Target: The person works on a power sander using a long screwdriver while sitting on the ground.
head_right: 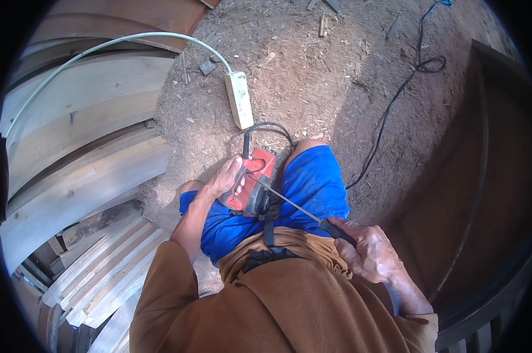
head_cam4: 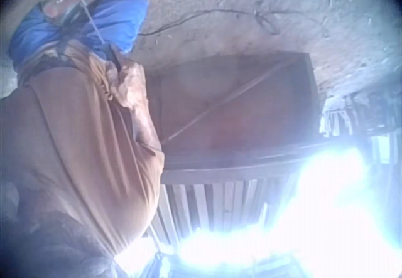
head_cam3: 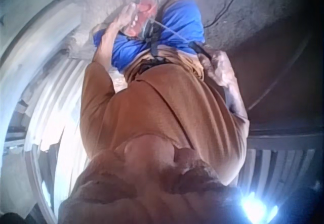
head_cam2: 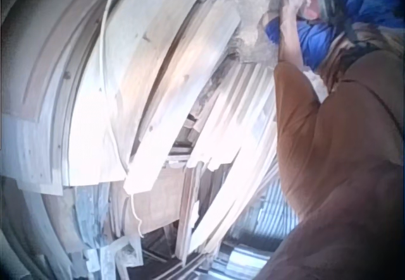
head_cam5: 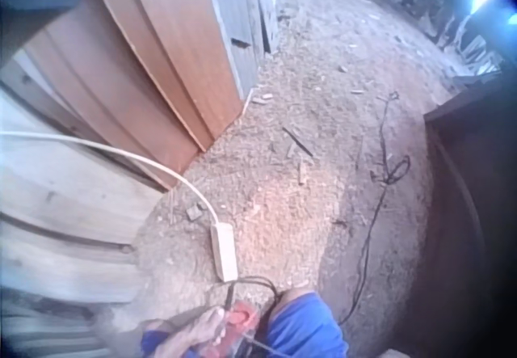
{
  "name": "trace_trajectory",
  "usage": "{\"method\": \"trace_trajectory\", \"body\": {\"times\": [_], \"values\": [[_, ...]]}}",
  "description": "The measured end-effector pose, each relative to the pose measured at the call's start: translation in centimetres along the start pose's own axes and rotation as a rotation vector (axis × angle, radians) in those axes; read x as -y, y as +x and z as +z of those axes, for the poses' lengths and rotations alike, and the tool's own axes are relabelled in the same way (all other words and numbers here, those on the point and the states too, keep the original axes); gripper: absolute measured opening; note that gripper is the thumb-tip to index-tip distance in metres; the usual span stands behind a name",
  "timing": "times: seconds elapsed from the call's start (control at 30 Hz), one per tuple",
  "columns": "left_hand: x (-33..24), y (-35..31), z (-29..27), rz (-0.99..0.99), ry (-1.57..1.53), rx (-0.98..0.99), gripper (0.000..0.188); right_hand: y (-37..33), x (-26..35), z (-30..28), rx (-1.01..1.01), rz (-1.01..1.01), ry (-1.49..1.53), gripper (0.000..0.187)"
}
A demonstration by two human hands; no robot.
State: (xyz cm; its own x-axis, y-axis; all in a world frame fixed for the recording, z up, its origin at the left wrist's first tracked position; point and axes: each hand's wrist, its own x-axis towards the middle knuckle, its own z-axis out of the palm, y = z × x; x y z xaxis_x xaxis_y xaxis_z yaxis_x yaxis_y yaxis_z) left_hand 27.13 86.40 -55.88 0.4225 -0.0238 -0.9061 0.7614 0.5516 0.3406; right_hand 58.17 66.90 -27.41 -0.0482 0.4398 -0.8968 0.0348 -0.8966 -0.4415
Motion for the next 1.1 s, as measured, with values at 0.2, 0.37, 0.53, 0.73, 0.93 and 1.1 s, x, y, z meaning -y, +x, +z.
{"method": "trace_trajectory", "body": {"times": [0.2, 0.37, 0.53, 0.73, 0.93, 1.1], "values": [[-0.4, -0.5, 0.0, 0.035, -0.035, 0.027, 0.049, -0.2, -1.1, 1.0, -0.083, -0.164, 0.029, 0.046], [-0.3, -0.5, 0.0, 0.066, -0.038, 0.024, 0.048, 0.1, -1.3, 0.9, -0.039, -0.098, -0.116, 0.047], [-0.1, -0.6, -0.2, 0.053, -0.036, 0.023, 0.049, 0.3, -1.5, 1.1, -0.01, -0.111, -0.029, 0.051], [-0.2, -0.7, -0.3, 0.056, -0.053, 0.032, 0.052, 0.3, -1.4, 1.1, -0.058, -0.177, -0.09, 0.046], [-0.1, -0.7, -0.3, 0.067, -0.065, 0.038, 0.056, 0.5, -1.6, 0.8, -0.062, -0.176, -0.09, 0.046], [-0.1, -0.6, -0.3, 0.067, -0.076, 0.043, 0.057, 0.6, -1.4, 0.8, -0.049, -0.158, -0.051, 0.045]]}}
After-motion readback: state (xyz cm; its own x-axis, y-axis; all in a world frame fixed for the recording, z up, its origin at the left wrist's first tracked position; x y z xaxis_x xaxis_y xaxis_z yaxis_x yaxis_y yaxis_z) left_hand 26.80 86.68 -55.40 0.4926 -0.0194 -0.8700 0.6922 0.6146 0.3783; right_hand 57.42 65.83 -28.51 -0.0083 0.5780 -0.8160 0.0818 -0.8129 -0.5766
